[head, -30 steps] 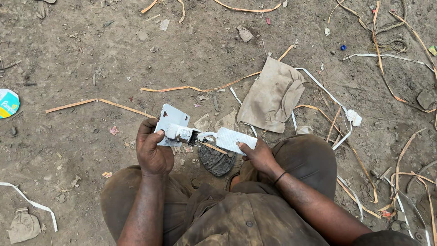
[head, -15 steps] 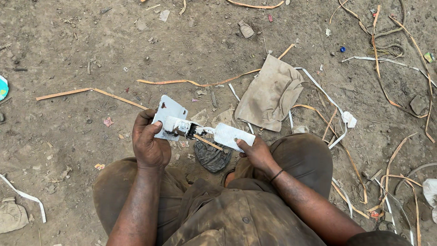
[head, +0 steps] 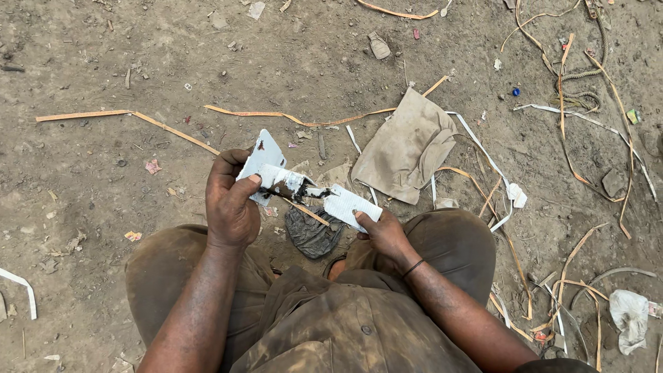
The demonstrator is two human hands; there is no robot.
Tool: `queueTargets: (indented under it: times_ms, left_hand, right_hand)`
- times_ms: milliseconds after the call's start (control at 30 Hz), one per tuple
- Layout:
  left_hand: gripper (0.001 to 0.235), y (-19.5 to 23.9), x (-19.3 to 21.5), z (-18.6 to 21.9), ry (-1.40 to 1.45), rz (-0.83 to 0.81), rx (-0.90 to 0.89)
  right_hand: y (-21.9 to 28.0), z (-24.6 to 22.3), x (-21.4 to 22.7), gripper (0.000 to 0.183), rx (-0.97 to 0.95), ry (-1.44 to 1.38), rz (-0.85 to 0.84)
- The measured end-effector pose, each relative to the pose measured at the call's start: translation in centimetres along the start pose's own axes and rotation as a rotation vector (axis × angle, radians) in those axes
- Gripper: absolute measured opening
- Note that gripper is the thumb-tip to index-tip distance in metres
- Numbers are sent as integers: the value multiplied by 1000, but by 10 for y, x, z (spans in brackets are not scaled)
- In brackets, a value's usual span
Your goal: The person sits on the ground and uses a white plastic scraper to remove dark residue from a white electrical component. They repeatedly scrape the same areas, turning the component to access different sides.
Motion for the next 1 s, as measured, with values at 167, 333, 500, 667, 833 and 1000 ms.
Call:
queueTargets:
  times_ms: [167,333,500,667,833,1000]
  left_hand:
    - [45,0,-10,5,-44,-60,-25]
    - [50,3,-22,11,-18,-141,-28]
    - [64,6,-37,21,-179,-198,-51]
    - [77,14,-60,33,-333,-285,-72]
    - [78,13,-68,36,-283,-302,-120]
    - [65,3,-44,18,-130,-162,-39]
  right_hand:
    - [-3,3,-3,49,-5,-46,-56]
    - [6,0,-2,49,-68,-37,-41]
    - [16,-6,-4,50,-131,-37,-48]
    - [17,-6,-7,48,-155,-52,-116]
    - [10,2,-10,50,-152,-113,-142]
    - [4,2,-10,51,-20,-188,-139]
Point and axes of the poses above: each hand's wrist, its own y-axis away from the middle knuckle, its own x-axis out of the back of the hand, z = x × y, the point moved 8 cm from there along -y, towards the middle knuckle, and after that the axes turned 6 degrees about -x, right-handed, at the moved point
